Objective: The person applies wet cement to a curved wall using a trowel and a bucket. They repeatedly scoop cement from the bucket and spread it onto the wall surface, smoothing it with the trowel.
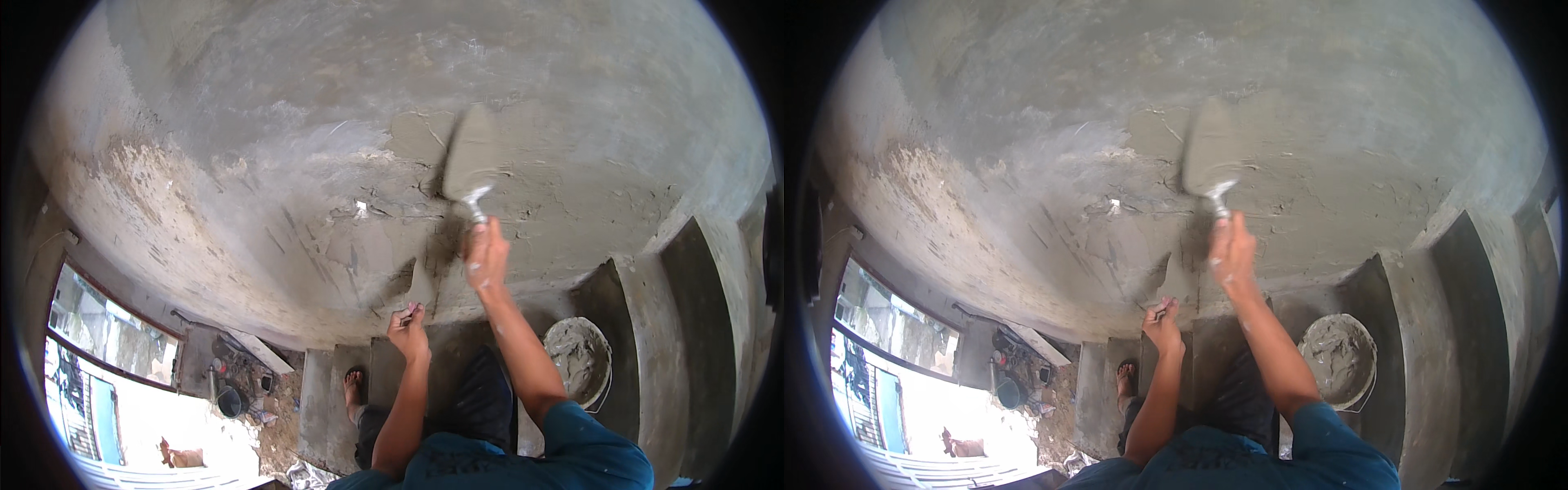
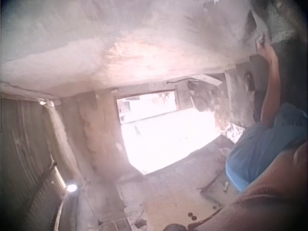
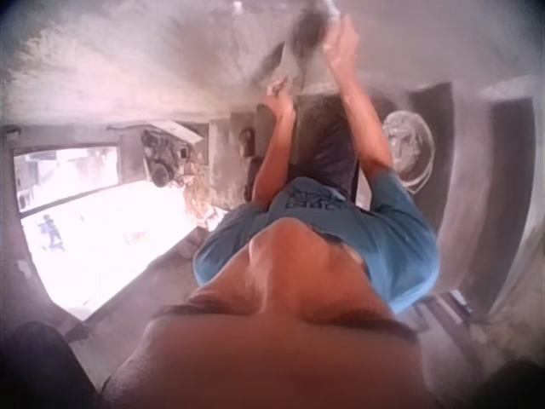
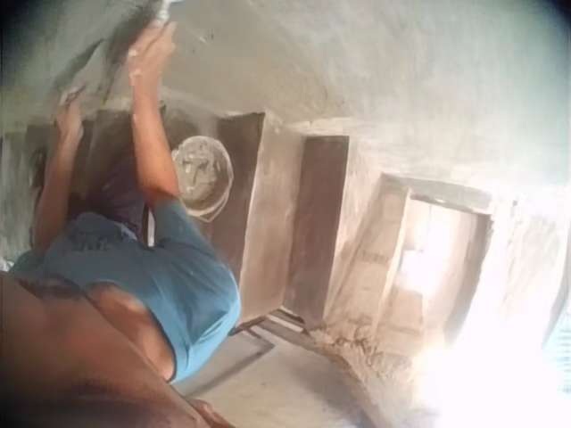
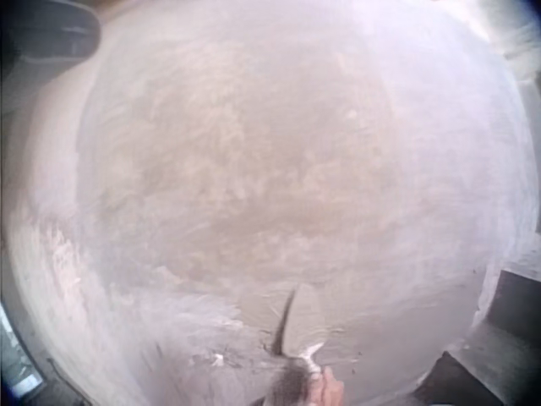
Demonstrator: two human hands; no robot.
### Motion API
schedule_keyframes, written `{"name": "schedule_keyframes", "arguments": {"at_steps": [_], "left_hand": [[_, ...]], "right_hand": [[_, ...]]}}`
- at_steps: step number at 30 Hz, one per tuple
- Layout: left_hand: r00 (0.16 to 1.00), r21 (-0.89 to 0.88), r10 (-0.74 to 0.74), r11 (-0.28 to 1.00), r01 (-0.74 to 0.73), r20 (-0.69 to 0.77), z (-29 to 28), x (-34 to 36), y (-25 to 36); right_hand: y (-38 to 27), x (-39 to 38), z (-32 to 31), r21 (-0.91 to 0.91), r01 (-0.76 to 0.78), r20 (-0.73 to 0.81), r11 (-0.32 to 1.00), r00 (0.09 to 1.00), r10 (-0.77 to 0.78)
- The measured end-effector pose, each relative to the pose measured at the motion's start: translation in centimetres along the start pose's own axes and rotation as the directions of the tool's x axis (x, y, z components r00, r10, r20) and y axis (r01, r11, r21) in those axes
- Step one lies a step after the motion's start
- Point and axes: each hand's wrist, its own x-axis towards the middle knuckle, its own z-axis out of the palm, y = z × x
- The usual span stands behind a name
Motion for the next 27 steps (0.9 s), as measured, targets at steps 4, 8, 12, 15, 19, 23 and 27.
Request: {"name": "schedule_keyframes", "arguments": {"at_steps": [4,8,12,15,19,23,27], "left_hand": [[0.999,0.041,-0.028,0.999,0.029,-0.026,1.4,0.4,1.0],[0.998,0.030,-0.065,0.997,0.066,-0.019,1.1,0.8,2.5],[0.991,0.020,-0.129,0.991,0.130,-0.042,0.5,1.1,3.1],[0.992,-0.004,-0.127,0.992,0.127,-0.029,0.2,1.8,4.0],[0.992,0.020,-0.125,0.992,0.126,-0.033,-0.4,2.2,6.2],[0.991,-0.091,-0.130,0.988,0.126,-0.034,1.3,1.6,7.0],[0.987,-0.170,-0.140,0.974,0.153,0.084,3.1,0.0,6.7]], "right_hand": [[-0.4,-1.2,2.7,-0.149,0.198,0.375,0.969,0.918,-0.130],[1.1,-0.5,2.7,-0.290,0.396,0.199,0.871,0.915,-0.350],[3.9,-0.1,2.9,-0.348,0.340,0.321,0.874,0.919,-0.230],[5.7,-2.5,1.7,-0.359,0.366,0.335,0.858,0.909,-0.248],[6.4,-6.1,-3.2,-0.398,0.303,0.386,0.866,0.912,-0.141],[4.1,-9.7,-7.6,-0.415,0.356,0.396,0.837,0.899,-0.186],[2.2,-10.8,-8.2,-0.490,0.416,0.471,0.766,0.866,-0.169]]}}
